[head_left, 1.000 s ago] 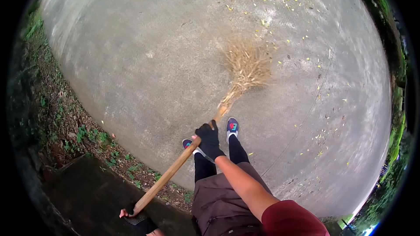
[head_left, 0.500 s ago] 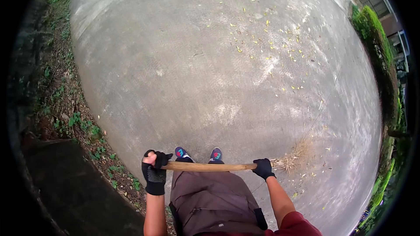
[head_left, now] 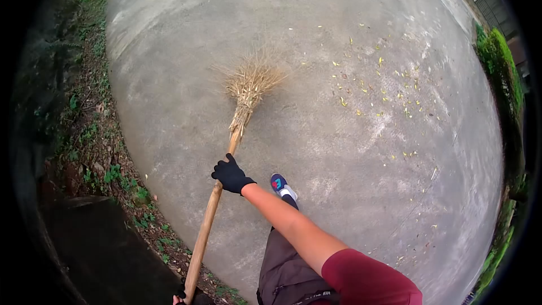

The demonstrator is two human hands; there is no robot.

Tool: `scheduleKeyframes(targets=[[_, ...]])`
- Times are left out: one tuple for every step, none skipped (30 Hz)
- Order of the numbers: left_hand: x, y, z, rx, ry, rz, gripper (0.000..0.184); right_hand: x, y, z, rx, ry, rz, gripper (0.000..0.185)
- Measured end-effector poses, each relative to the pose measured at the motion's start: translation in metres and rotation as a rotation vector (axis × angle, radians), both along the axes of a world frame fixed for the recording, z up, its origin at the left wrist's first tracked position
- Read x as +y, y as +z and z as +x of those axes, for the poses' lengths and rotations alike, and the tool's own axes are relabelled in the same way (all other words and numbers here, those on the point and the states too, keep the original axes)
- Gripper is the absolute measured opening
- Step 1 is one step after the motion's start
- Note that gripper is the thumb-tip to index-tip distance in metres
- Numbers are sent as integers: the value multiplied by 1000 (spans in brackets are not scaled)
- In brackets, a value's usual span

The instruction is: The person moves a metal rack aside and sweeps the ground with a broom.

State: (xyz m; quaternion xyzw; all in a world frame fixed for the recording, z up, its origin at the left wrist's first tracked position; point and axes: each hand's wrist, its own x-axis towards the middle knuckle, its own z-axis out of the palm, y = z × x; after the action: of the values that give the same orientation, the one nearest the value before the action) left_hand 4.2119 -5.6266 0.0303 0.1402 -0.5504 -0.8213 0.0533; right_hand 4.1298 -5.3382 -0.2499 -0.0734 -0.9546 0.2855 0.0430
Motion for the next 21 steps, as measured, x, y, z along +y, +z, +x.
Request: scheduleKeyframes(targets=[[45, 1, -7, -26, 41, -411, 16, 10, -7, 7, -36, -15, -28, 17], [57, -2, -23, -156, 111, -255, 18, 17, -5, 20, -53, -119, -79, 12], [65, -7, -47, -278, 194, -89, 21, 30, 0, 32, -64, -220, -114, 8], [49, -27, -76, -352, 157, -54, 23, 40, 4, 56, -42, -356, -130, 8], [33, -52, -109, -384, -68, 90, 26, 53, 9, 86, -85, -492, -135, 15], [28, -70, -124, -414, -284, 241, 29, 67, 8, 118, -94, -631, -124, 17], [114, -85, -118, -202, -712, 342, 29, 83, -1, 163, -122, -779, -85, 19], [178, -110, -87, -251, -569, 280, 24, 100, -12, 216, -176, -922, -36, 22], [236, -125, -56, -352, -656, 219, 22, 119, -22, 276, -280, -1055, 10, 24], [293, -135, -13, -454, -890, 117, 20, 138, -28, 342, -446, -1172, 48, 27], [341, -139, 28, -498, -1168, -6, 20, 151, -23, 407, -665, -1235, 73, 29], [376, -139, 66, -455, -1384, -51, 20, 160, -10, 465, -876, -1206, 89, 32], [401, -138, 86, -388, -1377, 25, 20, 171, 11, 509, -1015, -1091, 97, 31], [425, -136, 106, -323, -1370, 105, 20, 173, 22, 541, -1065, -1126, 114, 24], [437, -121, 113, -348, -1308, 158, 21, 174, 39, 561, -1097, -1033, 149, 21], [441, -102, 88, -544, -1377, 183, 22, 178, 41, 570, -1138, -998, 127, 24], [436, -105, 67, -595, -1304, 116, 23, 192, 35, 568, -1109, -1009, 131, 24], [435, -101, 46, -603, -1117, 310, 24, 210, 21, 558, -991, -900, 110, 25], [427, -97, 23, -568, -1016, 356, 23, 211, 11, 548, -891, -793, 75, 27], [409, -93, -3, -503, -941, 369, 23, 232, 1, 515, -789, -670, 50, 28], [385, -86, -26, -444, -875, 400, 22, 253, 0, 475, -663, -593, 31, 27]])
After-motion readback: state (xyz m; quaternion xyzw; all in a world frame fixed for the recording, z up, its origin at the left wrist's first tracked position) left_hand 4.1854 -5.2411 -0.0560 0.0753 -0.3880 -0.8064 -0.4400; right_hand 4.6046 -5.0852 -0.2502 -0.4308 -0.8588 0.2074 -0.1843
